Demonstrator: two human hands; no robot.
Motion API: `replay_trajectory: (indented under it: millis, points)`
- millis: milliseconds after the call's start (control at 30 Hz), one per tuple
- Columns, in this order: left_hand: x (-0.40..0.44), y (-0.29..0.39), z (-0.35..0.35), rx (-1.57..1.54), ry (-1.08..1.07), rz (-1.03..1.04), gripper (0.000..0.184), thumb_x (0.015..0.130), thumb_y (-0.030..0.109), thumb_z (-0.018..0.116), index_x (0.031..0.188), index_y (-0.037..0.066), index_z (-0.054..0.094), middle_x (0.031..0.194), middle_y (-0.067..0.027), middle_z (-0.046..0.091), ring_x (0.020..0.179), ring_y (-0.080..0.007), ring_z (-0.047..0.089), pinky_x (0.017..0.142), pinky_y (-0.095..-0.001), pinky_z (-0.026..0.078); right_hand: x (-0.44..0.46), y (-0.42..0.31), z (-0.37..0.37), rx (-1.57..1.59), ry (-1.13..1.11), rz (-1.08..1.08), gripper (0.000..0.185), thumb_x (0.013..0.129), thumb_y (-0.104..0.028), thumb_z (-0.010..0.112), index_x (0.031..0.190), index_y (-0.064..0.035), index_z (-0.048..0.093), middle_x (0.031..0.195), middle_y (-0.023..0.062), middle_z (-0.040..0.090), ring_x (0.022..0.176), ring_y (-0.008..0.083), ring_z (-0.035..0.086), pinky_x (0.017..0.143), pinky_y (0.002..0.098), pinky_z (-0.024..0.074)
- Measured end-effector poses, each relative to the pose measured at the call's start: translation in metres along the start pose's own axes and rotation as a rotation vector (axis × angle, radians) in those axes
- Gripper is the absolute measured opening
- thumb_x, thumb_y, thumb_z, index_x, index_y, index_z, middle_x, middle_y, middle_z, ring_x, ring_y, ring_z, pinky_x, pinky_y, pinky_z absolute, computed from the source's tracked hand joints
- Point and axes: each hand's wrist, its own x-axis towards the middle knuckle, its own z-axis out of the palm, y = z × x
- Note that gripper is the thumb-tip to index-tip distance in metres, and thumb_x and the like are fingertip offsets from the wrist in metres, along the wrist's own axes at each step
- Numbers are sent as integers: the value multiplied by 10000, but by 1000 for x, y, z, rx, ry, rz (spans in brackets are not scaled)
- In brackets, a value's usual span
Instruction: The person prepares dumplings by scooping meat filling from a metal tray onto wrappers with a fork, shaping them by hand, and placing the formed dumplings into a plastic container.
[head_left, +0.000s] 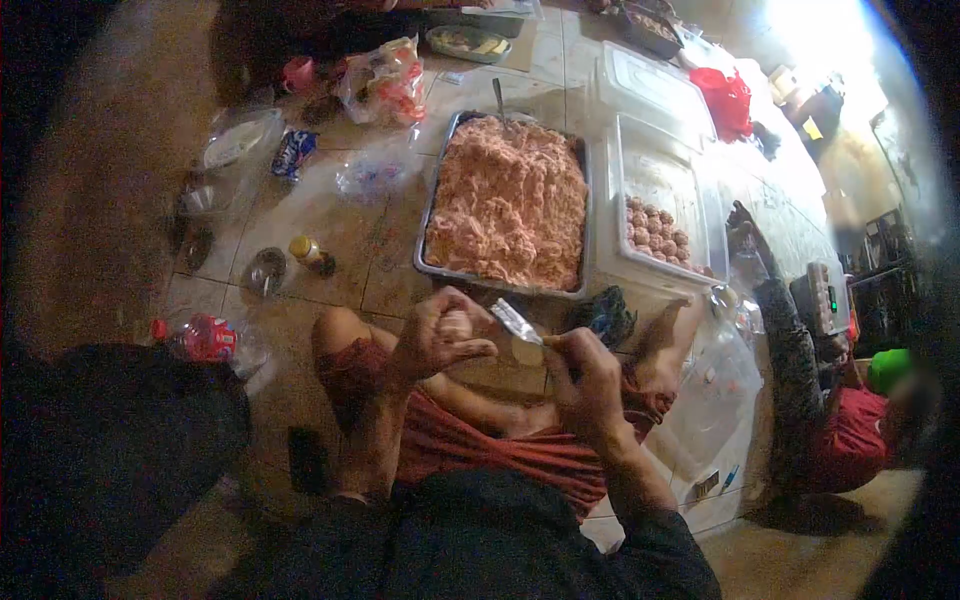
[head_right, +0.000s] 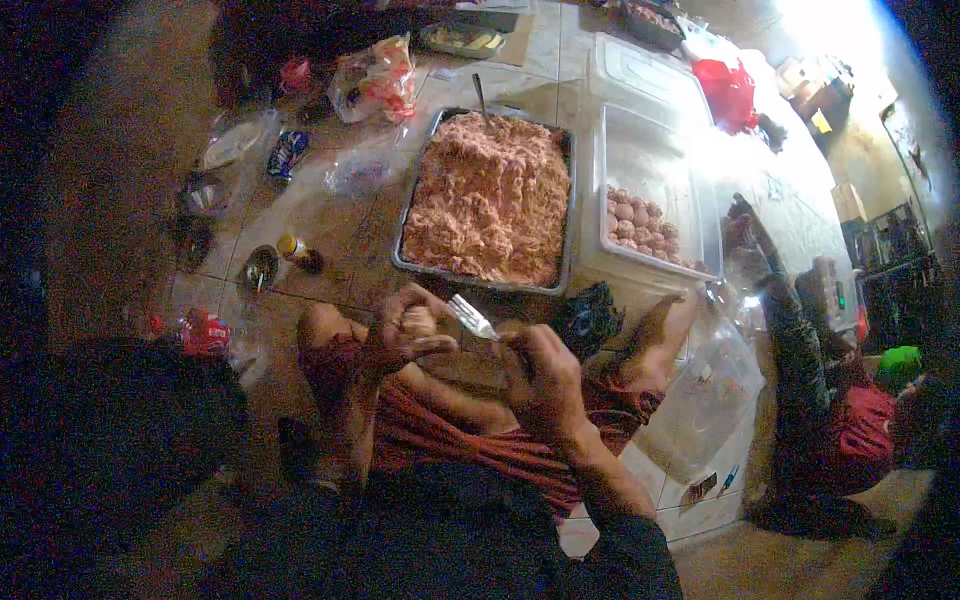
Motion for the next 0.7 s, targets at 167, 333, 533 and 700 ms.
replay_trajectory:
  millis: [167, 333, 533, 700]
  points:
    - [-8, -29, -23, 229, -233, -256, 526, 736, 279, 935, 1064, 70, 581, 1015, -8, 637, 832, -47, 519, 716, -236, 483, 28, 40, -16, -274, 44, 32, 112, 899, -88, 650, 983, -22, 613, 892, 198, 631, 822, 405, 656, 724, 463, 527]
    - [1, -57, -8, 163, -197, -32, 732, 812, 468, 845, 1292, -1, 551, 1156, -55, 617, 1012, -120, 577, 887, -301, 497, 93, 139, 35, -641, -266, 304, 206, 913, -141, 624, 1102, -59, 623, 1017, 196, 646, 946, 399, 667, 810, 476, 545]
    - [23, -95, -12, -562, -350, -340, 916, 907, 708, 556, 1396, -63, 477, 1327, -111, 545, 1254, -186, 513, 1041, -362, 457, 96, 145, 17, -499, -269, -15, 271, 912, -138, 626, 1178, -84, 632, 1114, 188, 636, 1032, 380, 628, 885, 461, 538]
    - [59, -185, -4, -426, -291, -70, 763, 952, 610, 562, 1420, 10, 496, 1448, -152, 488, 1339, -234, 495, 1064, -377, 458, 69, 60, -10, -191, -233, -84, 279, 916, -143, 678, 1172, -55, 610, 1166, 191, 595, 1093, 369, 594, 930, 460, 503]
